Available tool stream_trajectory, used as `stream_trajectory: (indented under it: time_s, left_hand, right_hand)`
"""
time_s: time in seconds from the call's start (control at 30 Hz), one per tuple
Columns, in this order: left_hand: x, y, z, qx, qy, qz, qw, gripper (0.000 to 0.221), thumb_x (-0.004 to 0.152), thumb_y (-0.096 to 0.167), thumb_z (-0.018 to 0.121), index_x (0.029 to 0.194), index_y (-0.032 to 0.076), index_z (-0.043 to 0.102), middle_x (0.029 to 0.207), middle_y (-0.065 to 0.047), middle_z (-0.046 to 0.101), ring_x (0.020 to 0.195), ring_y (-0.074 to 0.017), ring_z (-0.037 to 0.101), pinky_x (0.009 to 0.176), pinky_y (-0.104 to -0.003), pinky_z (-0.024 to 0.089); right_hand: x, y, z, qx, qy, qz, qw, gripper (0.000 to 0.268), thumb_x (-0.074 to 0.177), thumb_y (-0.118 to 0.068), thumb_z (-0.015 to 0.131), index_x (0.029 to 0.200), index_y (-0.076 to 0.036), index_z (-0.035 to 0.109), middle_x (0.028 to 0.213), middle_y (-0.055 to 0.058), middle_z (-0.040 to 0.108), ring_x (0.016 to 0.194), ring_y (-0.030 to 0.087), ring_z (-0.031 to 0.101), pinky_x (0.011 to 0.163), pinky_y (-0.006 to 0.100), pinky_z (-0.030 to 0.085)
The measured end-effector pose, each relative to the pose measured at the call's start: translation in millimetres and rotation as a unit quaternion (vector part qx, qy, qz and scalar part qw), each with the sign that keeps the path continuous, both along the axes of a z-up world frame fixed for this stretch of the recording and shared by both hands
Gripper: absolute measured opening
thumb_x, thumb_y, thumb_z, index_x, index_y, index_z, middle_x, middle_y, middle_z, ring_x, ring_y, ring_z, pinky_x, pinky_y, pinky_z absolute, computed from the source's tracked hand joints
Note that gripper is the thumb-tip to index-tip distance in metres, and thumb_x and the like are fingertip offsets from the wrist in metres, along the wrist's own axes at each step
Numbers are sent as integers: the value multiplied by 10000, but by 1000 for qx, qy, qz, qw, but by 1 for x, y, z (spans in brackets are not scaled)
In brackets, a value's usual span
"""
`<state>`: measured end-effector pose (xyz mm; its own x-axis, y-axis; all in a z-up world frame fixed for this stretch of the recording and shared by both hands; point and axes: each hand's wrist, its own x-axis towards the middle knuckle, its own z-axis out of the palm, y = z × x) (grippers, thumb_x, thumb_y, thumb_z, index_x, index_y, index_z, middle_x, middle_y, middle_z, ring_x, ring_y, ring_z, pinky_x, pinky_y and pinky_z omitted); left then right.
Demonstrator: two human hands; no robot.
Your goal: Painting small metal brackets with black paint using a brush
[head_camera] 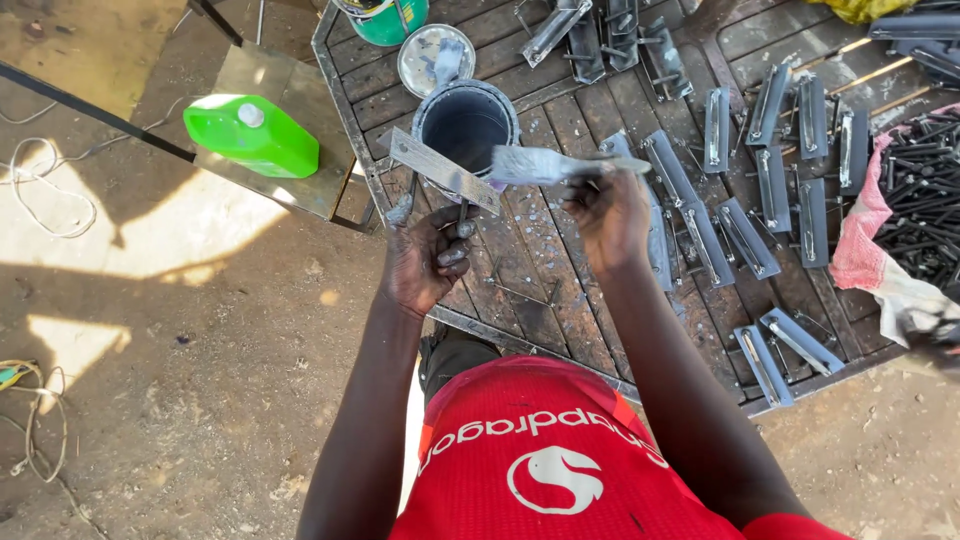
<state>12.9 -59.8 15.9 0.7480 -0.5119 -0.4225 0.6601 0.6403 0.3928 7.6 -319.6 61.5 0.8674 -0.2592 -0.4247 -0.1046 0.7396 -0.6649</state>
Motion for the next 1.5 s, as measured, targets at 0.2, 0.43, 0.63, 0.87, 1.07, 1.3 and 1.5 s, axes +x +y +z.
stream_trajectory:
  time_s: [0.2,0.43,0.63,0.87,1.07,1.3,1.5]
  left_hand:
    - [1,-5,3,-14,-2,12,1000,747,874,689,559,1178,16,678,879,-104,630,560,-91,406,450,-178,329]
    - [4,19,-6,22,-1,10,1000,776,869,711,553,1180,12,684,864,-83,640,536,-78,405,439,-173,338]
    - [8,4,7,1,2,5,1000,802,870,681,556,1219,-36,643,878,-81,609,546,-71,413,430,-178,325]
    - [11,21,5,34,-5,39,999,794,881,689,556,1195,-35,639,867,-76,616,546,-73,421,431,-172,326]
    - [11,2,5,14,105,64,992,825,851,789,515,1095,7,611,924,-73,648,583,-69,488,436,-150,326]
    - [5,-17,5,-87,196,113,970,816,894,775,471,1076,-14,574,990,-136,636,637,-121,580,460,-137,389]
    - [3,-21,18,-129,240,130,953,953,768,910,505,1000,-14,541,855,-60,600,648,-101,611,465,-125,410]
  right_hand:
    - [2,25,-15,-30,-14,7,999,173,900,-156,639,1026,-122,526,764,129,712,648,273,751,577,371,652]
    - [-2,6,-19,-103,40,-26,994,122,902,-136,592,1010,-140,537,778,134,726,651,265,757,577,387,662]
    - [13,30,-14,-22,-30,0,999,169,919,-138,641,1048,-138,533,810,177,737,697,317,778,605,418,680]
    - [-13,0,-71,-139,26,14,990,129,938,-143,615,1023,-139,519,813,126,719,702,259,764,648,393,667]
    - [-37,-19,-77,-292,-73,-1,954,106,1014,-72,562,1100,-109,512,982,148,691,833,236,743,718,343,657]
    - [-77,1,-48,-390,-90,95,912,176,973,33,554,1139,-23,576,1112,281,669,955,348,729,844,439,636]
    - [-85,12,-66,-522,-190,134,820,238,832,-9,667,1017,-101,785,1041,175,700,999,430,692,863,498,545]
